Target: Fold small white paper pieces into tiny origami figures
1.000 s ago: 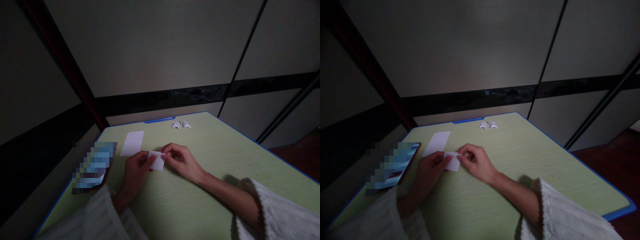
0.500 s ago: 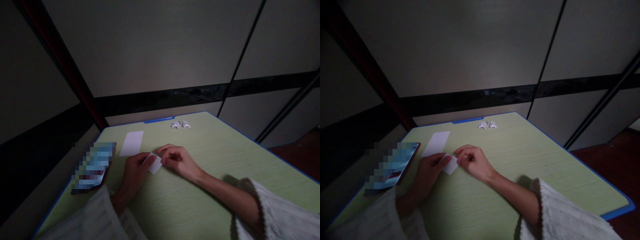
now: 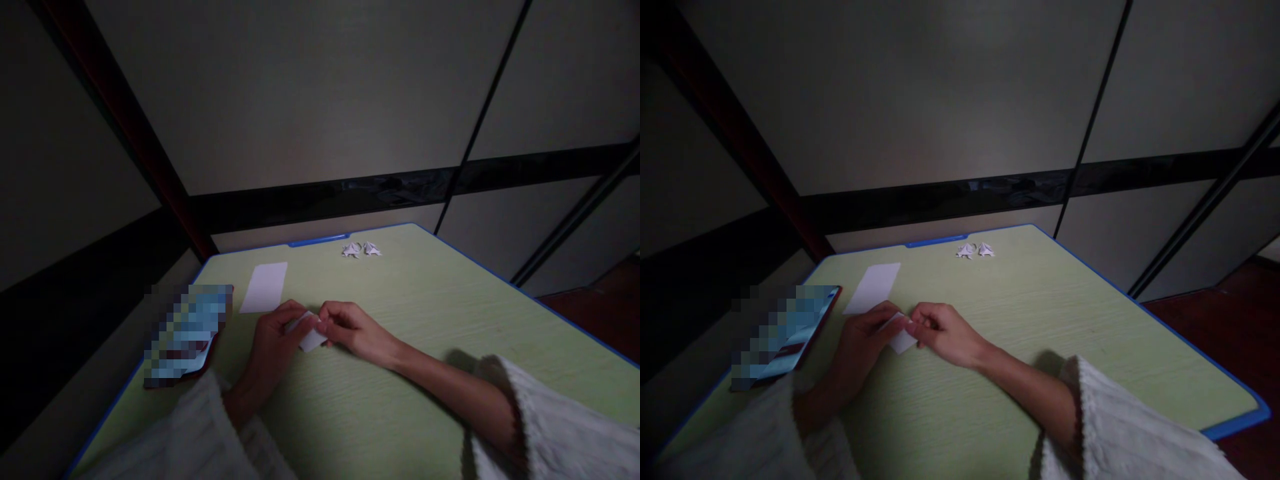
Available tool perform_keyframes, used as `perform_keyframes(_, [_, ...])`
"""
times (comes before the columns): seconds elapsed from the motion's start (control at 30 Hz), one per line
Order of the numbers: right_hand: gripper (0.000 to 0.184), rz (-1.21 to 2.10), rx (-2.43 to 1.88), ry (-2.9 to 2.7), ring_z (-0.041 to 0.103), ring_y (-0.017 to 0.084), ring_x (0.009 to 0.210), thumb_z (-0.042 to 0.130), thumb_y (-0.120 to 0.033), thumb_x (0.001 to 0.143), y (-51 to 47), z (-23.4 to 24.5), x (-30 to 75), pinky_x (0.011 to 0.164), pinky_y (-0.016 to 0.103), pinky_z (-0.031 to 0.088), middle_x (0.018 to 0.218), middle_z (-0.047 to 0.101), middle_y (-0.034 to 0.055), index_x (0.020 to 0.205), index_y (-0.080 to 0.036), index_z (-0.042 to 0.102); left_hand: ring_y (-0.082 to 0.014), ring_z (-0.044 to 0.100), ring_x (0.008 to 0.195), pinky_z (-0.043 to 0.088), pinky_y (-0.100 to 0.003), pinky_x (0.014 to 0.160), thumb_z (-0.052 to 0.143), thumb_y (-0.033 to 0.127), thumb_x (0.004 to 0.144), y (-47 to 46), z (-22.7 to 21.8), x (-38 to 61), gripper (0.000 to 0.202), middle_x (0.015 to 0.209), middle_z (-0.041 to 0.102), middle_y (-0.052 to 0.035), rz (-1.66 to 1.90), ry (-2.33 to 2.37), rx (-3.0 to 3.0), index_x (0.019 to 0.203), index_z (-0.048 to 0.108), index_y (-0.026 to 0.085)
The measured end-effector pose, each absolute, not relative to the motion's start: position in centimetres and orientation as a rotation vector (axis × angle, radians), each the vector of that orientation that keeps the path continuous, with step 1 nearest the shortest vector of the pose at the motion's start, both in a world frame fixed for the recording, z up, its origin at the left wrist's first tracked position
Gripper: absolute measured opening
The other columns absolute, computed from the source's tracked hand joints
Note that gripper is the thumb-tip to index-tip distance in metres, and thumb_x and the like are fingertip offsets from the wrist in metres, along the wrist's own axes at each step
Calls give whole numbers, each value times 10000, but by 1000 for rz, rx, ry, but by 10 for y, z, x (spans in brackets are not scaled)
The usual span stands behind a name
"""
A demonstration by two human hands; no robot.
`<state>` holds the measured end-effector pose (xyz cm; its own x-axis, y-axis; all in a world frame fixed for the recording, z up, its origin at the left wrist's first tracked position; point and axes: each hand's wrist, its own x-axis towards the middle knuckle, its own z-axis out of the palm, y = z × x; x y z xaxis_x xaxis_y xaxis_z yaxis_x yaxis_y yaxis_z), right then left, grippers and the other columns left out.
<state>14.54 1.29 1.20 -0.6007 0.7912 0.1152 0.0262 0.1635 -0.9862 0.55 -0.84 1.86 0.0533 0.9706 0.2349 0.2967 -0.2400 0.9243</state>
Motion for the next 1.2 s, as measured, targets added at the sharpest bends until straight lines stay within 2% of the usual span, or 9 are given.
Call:
perform_keyframes(0.13, [248,1612,-740,-1754,401,51,460,447,-312,729,18,10,148,458,180,303,501,432,-31,583,-112,469,-79,359,495,291,-181,464,510,224,649,-10,20,7,180,499,398,49,1191,1272,1559,491,519,136])
perform_keyframes(0.27, [277,1574,-759,-1807,382,47,428,459,-331,720,21,7,150,430,178,275,467,448,-29,560,-107,488,-75,338,472,274,-184,443,495,258,648,-11,20,8,211,469,376,54,1181,1305,1526,476,500,134])
perform_keyframes(0.47, [322,1530,-810,-1838,332,29,389,475,-372,701,16,12,147,395,166,251,439,428,-41,518,-107,468,-81,353,478,281,-185,441,502,295,632,-8,17,7,226,468,405,47,1185,1361,1533,476,512,133])
perform_keyframes(0.7, [312,1589,-771,-1808,385,32,403,511,-391,665,17,12,145,413,163,294,460,462,-35,547,-104,490,-81,370,472,292,-178,437,502,294,630,-9,15,6,219,466,433,46,1195,1397,1549,487,528,130])
perform_keyframes(0.97, [246,1615,-746,-1813,404,36,422,497,-316,695,16,8,142,429,162,314,483,460,-32,560,-113,464,-77,362,457,286,-169,423,499,286,638,-10,11,6,199,445,427,55,1217,1472,1601,502,517,141])
perform_keyframes(1.2, [180,1476,-828,-1910,279,30,410,478,-211,698,13,13,142,375,152,207,462,334,-68,560,-139,388,-78,323,460,259,-180,419,470,285,643,-13,18,6,234,449,376,54,1229,1434,1540,456,455,146])
